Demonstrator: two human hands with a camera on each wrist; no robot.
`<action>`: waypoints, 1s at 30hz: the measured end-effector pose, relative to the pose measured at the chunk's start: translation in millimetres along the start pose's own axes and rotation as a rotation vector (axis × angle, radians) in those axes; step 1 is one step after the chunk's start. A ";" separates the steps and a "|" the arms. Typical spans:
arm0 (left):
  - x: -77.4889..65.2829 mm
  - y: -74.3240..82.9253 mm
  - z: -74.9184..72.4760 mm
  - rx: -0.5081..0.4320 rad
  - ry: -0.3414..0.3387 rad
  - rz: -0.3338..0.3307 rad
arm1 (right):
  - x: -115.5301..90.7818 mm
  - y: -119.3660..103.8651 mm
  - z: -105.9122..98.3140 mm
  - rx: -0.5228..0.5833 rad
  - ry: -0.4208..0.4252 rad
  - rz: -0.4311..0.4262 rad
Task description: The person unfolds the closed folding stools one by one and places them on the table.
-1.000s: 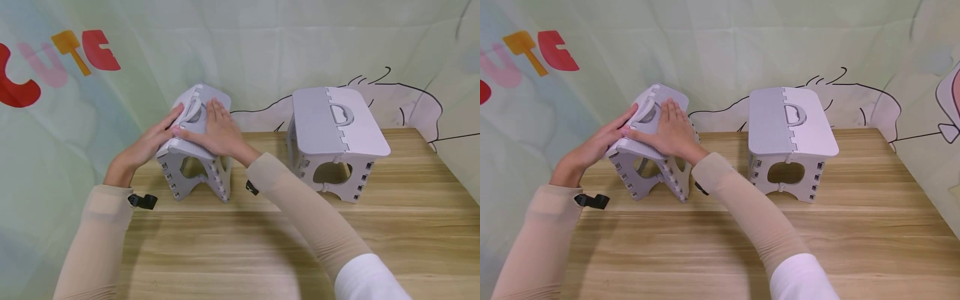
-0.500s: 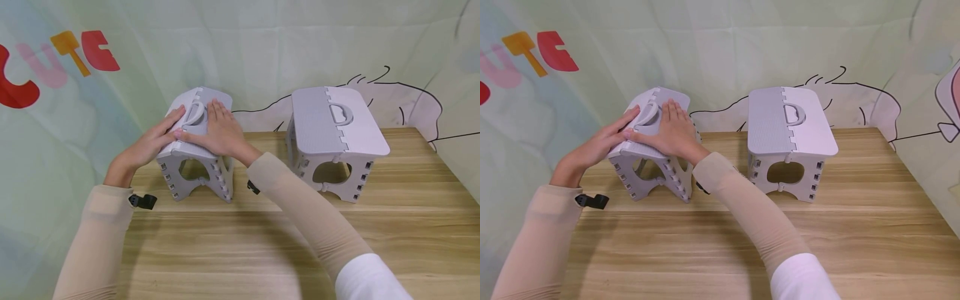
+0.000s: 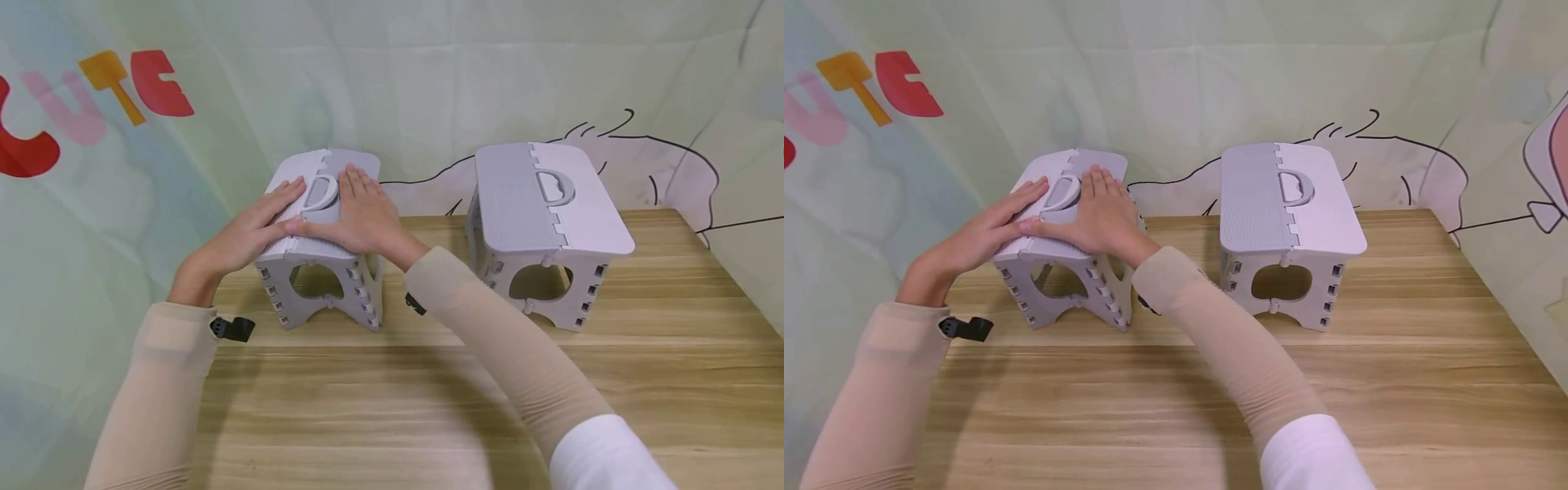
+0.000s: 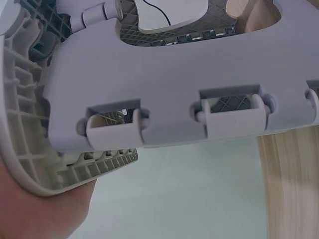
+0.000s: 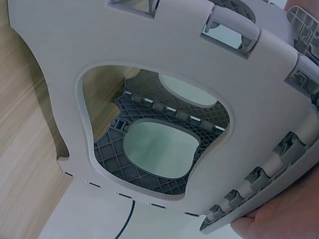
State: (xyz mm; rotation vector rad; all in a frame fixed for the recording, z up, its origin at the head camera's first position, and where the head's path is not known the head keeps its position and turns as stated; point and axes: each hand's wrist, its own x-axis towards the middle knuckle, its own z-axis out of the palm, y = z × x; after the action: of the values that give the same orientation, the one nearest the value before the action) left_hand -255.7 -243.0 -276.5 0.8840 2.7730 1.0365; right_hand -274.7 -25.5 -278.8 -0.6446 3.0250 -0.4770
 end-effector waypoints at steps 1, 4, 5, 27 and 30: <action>0.1 0.3 -0.1 0.018 -0.003 0.002 | 0.1 0.2 -0.4 -0.010 -0.003 -0.001; 0.2 1.1 0.0 0.062 -0.007 0.009 | 0.0 0.3 -1.7 -0.032 -0.012 -0.006; 0.1 1.4 0.0 0.073 -0.008 0.008 | -0.1 0.3 -2.0 -0.038 -0.013 -0.008; -2.0 5.7 -0.6 0.177 -0.032 -0.021 | -3.1 2.9 -0.3 0.014 -0.019 -0.047; -0.5 5.7 -1.1 0.171 -0.016 -0.008 | -4.6 3.1 -1.3 0.018 0.005 -0.047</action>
State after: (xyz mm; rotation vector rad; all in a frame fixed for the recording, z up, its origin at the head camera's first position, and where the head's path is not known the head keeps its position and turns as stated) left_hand -252.7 -240.4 -272.3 0.8938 2.8828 0.7964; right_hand -271.7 -20.6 -278.6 -0.7155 3.0121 -0.5078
